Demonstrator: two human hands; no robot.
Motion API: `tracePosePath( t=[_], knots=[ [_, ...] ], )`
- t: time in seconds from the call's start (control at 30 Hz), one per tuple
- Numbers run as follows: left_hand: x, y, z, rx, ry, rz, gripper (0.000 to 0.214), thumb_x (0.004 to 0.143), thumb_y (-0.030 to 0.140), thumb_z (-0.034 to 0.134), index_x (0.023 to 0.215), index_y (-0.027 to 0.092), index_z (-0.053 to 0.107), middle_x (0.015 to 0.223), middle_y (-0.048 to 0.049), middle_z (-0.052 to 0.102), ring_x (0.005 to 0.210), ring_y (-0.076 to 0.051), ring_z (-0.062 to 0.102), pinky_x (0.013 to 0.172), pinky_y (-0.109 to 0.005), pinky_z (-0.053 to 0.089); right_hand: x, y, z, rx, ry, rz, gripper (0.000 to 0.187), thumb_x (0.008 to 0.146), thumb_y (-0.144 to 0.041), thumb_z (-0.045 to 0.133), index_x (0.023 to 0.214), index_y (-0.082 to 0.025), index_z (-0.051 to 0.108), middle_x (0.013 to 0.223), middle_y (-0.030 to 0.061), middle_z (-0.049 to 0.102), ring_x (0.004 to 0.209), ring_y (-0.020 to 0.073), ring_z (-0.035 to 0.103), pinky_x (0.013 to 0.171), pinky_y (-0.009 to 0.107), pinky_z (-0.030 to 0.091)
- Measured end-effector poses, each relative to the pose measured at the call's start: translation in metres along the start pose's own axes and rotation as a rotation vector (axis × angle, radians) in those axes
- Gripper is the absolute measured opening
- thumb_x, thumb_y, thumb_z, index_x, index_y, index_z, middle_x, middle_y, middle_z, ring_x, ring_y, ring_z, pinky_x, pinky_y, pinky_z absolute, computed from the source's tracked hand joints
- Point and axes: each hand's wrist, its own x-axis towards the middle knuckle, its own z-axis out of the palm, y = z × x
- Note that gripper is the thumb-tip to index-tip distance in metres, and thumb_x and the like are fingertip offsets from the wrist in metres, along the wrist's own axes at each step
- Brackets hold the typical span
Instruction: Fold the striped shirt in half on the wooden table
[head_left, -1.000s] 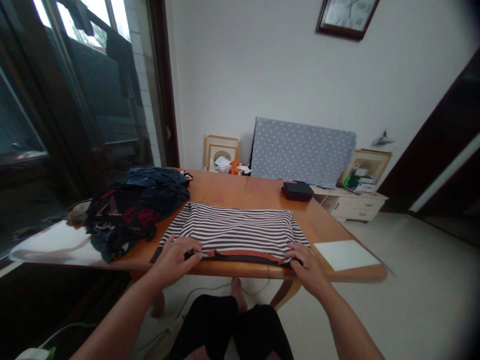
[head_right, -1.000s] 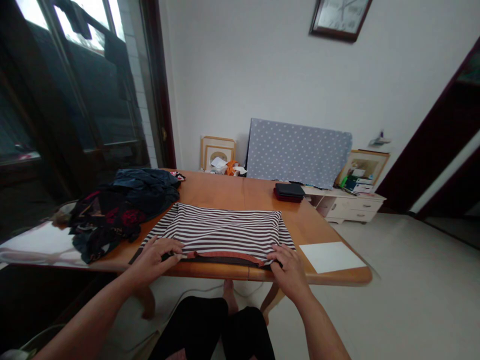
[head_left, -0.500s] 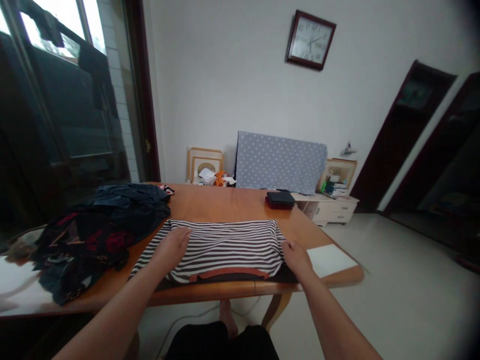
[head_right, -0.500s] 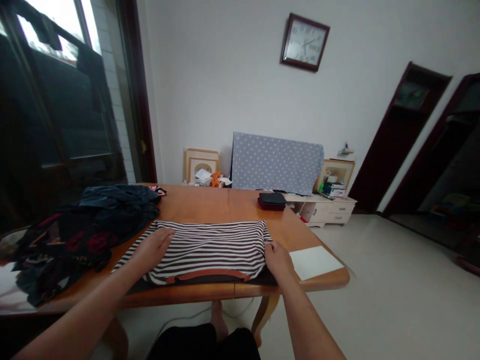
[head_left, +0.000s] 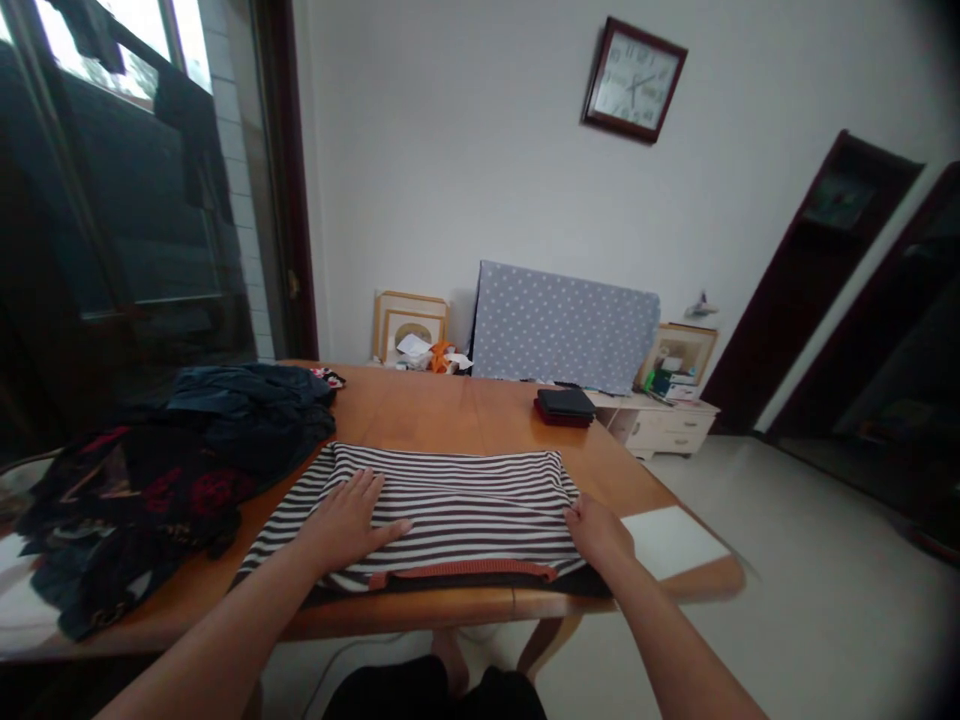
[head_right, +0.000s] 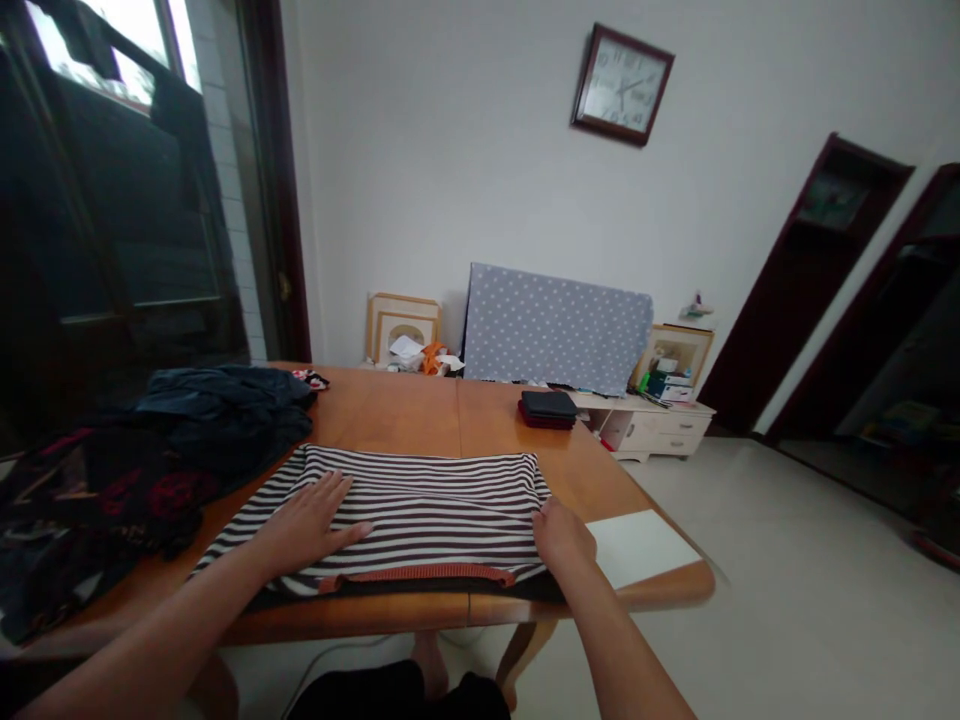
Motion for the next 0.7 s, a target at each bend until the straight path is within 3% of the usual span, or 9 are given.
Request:
tracePosePath(
  t=[0.1,0.2,0.3,0.4,0.53,0.6,0.7],
  knots=[
    [0.0,0.001,-0.002,-0.011,-0.007,-0.001,0.109,0.076,0.086,0.041,0.149,0.005,0.038,0.157,-0.0242,0.03,0.149,-0.037,0.02,0.119,-0.051,0.016,-0.001,0.008,-0.003,-0.029,-0.012,0.005,0.031,0.095,-0.045,0.043,0.099,-0.023,0.063,0.096,0.0089,0.072,0.092,0.0247,0.068,0.075,0.034,0.045],
    [-0.001,0.003,-0.007,-0.011,-0.041,-0.009,0.111,0.075,0.087,0.041,0.15,0.005,0.037,0.158,-0.0244,0.028,0.149,-0.037,0.019,0.119,-0.052,0.017,-0.004,-0.001,-0.01,-0.056,0.087,-0.034,0.034,0.094,-0.046,0.044,0.111,-0.023,0.063,0.105,0.0106,0.071,0.095,0.0268,0.067,0.076,0.036,0.045],
    [0.002,0.013,-0.016,-0.027,-0.053,-0.002,0.102,0.079,0.083,0.041,0.148,0.008,0.041,0.157,-0.0224,0.032,0.148,-0.037,0.021,0.118,-0.052,0.019,-0.009,-0.026,-0.019,-0.002,0.184,-0.19,0.038,0.097,-0.044,0.04,0.119,-0.023,0.063,0.115,0.0108,0.068,0.1,0.0255,0.066,0.082,0.035,0.046],
    [0.004,0.034,-0.023,-0.082,0.011,0.14,0.072,0.094,0.066,0.035,0.147,0.018,0.045,0.158,-0.0139,0.034,0.149,-0.03,0.023,0.119,-0.05,0.018,-0.018,-0.063,-0.018,0.102,0.206,-0.425,0.045,0.1,-0.043,0.034,0.127,-0.022,0.062,0.126,0.0105,0.065,0.114,0.0231,0.061,0.096,0.034,0.044],
    [0.002,0.063,-0.019,-0.138,-0.033,0.345,0.052,0.101,0.05,0.032,0.149,0.032,0.04,0.16,-0.0038,0.032,0.15,-0.026,0.022,0.119,-0.053,0.016,-0.038,-0.105,0.006,0.127,0.082,-0.684,0.054,0.101,-0.045,0.032,0.145,-0.019,0.047,0.15,0.0101,0.046,0.14,0.0235,0.04,0.115,0.041,0.029],
    [-0.001,0.069,-0.015,-0.142,-0.092,0.379,0.051,0.101,0.049,0.033,0.15,0.036,0.036,0.16,-0.0026,0.032,0.15,-0.027,0.022,0.118,-0.056,0.015,-0.045,-0.113,0.02,0.106,-0.029,-0.761,0.057,0.1,-0.047,0.033,0.149,-0.019,0.042,0.155,0.0093,0.039,0.146,0.0248,0.03,0.119,0.046,0.021],
    [-0.006,0.069,-0.012,-0.162,-0.118,0.383,0.051,0.101,0.049,0.033,0.151,0.039,0.034,0.161,-0.0017,0.031,0.15,-0.026,0.022,0.118,-0.057,0.014,-0.048,-0.111,0.03,0.116,-0.109,-0.788,0.057,0.1,-0.047,0.037,0.15,-0.021,0.04,0.155,0.0084,0.038,0.147,0.0248,0.027,0.12,0.05,0.016]
  ],
)
